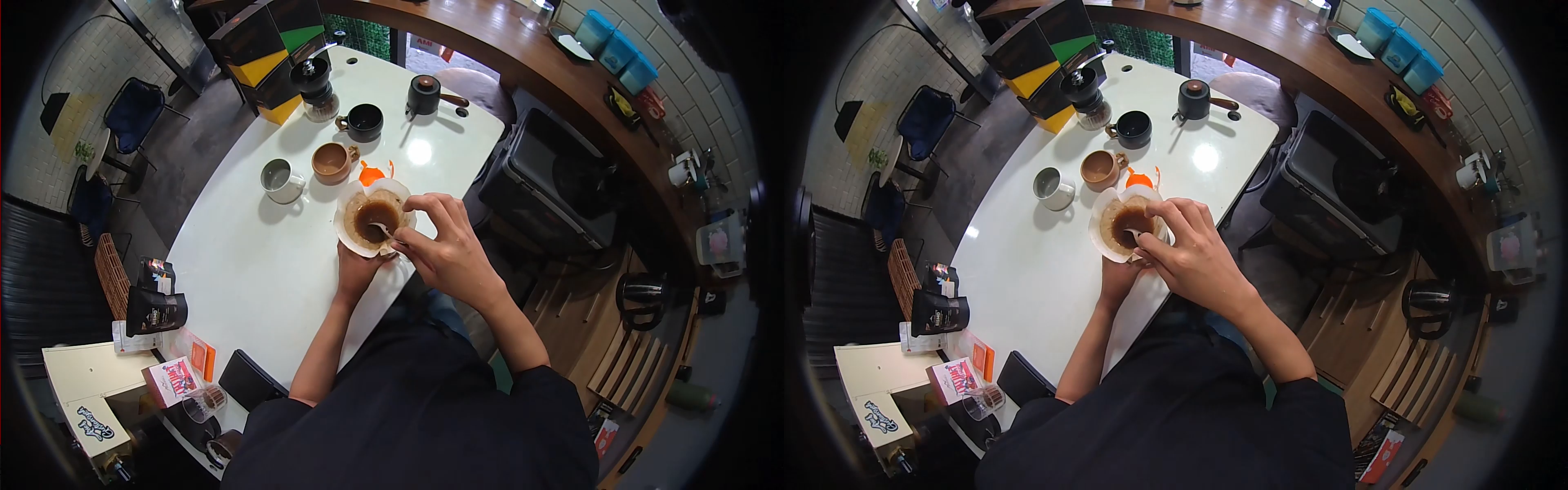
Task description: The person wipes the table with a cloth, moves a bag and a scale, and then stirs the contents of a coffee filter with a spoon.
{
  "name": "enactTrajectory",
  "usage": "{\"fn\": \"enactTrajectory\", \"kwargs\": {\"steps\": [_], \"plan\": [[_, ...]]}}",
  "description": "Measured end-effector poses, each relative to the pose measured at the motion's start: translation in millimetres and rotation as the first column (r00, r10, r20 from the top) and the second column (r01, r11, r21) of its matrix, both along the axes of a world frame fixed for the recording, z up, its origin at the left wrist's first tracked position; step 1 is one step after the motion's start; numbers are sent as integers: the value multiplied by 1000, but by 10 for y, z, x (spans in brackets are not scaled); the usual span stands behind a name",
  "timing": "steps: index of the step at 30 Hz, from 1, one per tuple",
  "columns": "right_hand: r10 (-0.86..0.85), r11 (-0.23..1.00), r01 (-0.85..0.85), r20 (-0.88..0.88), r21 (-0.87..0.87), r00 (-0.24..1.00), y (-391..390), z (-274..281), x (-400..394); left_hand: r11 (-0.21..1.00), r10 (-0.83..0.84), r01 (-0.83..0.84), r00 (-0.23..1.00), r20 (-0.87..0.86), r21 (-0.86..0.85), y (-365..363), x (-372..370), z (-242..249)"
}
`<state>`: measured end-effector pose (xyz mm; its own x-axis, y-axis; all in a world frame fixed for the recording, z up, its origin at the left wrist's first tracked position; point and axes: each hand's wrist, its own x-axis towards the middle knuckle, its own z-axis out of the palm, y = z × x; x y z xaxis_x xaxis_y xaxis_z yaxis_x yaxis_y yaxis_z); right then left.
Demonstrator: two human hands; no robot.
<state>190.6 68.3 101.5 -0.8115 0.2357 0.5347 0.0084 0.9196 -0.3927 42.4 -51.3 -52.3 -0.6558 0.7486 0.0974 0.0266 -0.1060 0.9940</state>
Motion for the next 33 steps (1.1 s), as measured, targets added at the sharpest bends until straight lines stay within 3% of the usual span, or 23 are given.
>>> {"fn": "enactTrajectory", "kwargs": {"steps": [6, 11, 15, 20, 27, 33], "plan": [[9, 1000, -9, -10, -17, 1000, 4, -6, 7, 1000, 15, -16, 994, -111, -10, 2, -7, -23], [15, 999, -15, 10, -33, 1000, 29, -81, -41, 999, -9, 6, 998, 69, 38, -1, 17, 11], [11, 998, -10, 19, -55, 1000, 69, -122, -77, 1000, -14, 14, 1000, 0, 27, 25, -3, 7], [10, 1000, -9, 39, -28, 999, 103, -63, -60, 999, -2, -5, 993, 118, 53, 27, 7, -101], [-8, 1000, 8, -13, 17, 1000, 95, 45, -10, 999, -4, 1, 999, 51, 52, 20, 4, -56], [-12, 998, 13, -15, 59, 1000, 111, 44, -39, 997, -2, -8, 991, 137, 75, 29, 29, -58]]}}
